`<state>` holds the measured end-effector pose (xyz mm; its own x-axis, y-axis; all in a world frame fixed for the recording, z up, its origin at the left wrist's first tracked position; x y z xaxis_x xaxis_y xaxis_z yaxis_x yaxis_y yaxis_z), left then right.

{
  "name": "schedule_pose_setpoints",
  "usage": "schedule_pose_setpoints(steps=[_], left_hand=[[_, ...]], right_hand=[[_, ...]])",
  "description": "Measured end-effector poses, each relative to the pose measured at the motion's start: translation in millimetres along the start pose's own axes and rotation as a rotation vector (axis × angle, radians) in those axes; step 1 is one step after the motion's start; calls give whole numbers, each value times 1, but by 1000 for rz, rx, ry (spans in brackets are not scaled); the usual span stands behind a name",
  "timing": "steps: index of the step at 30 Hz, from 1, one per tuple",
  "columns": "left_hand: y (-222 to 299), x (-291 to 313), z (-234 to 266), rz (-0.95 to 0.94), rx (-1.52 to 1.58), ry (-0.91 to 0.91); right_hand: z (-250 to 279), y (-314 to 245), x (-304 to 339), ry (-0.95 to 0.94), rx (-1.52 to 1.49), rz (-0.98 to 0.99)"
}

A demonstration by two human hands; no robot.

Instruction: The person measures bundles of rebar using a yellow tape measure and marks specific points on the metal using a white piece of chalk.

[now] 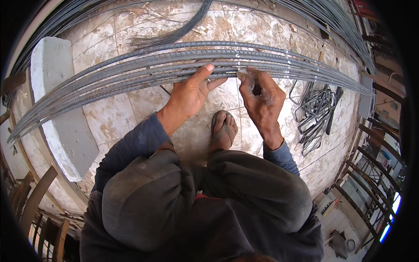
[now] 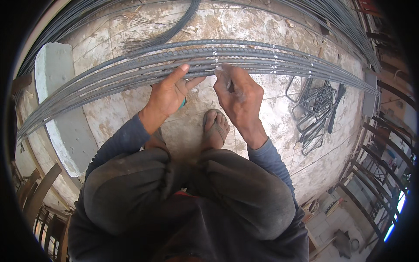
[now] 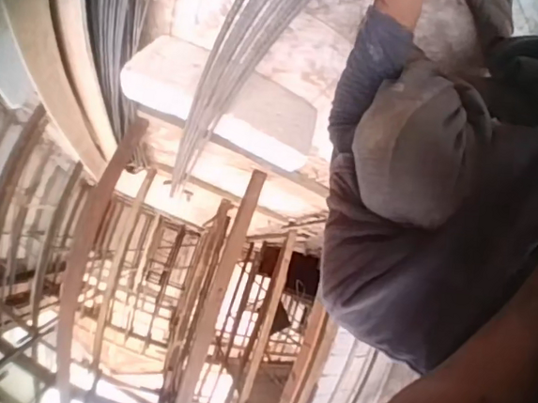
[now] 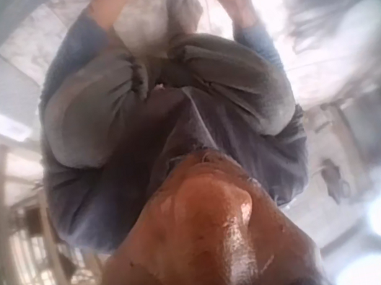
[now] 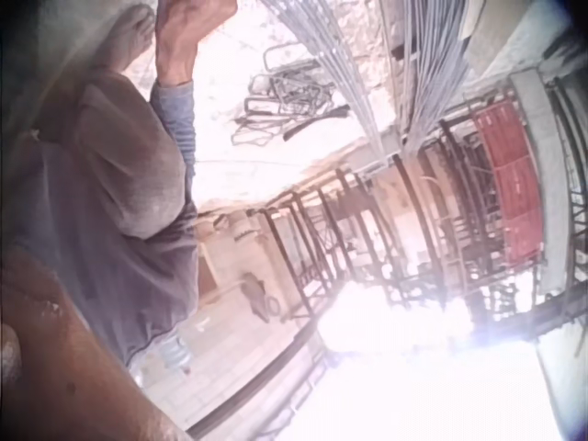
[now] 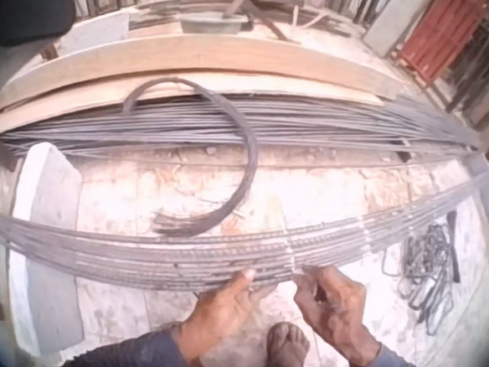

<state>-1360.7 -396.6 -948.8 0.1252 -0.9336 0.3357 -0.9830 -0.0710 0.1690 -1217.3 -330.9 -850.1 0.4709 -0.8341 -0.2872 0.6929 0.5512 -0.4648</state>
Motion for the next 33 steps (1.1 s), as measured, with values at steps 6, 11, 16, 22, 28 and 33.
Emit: schedule_pose_setpoints(steps=[6, 11, 16, 22, 28, 33], left_hand=[[0, -4, -4, -11, -16, -23], [3, -1, -1, -27, -53, -9], [0, -2, 1, 36, -30, -40], [0, -3, 5, 43, 5, -53], [1, -3, 3, 54, 74, -58], [-2, -3, 0, 71, 66, -67]], right_hand=[[9, 17, 31, -114, -75, 23], [17, 6, -36, 55, -19, 24], [-4, 9, -65, -35, 82, 90], [-13, 4, -63, 53, 80, 182], [-7, -4, -61, -60, 107, 190], [-1, -8, -59, -52, 132, 220]])
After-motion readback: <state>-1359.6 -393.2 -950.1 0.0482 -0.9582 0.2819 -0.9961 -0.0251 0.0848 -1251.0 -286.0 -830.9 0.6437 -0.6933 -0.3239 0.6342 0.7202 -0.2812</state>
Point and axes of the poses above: each hand's wrist, its own x-axis away from the middle knuckle, its own z-axis out of the back of the hand, y = z × x, the point moved 4 cm from there along -x, towards the middle knuckle, and after that the axes turned 12 degrees about x, right-handed, at the moved point
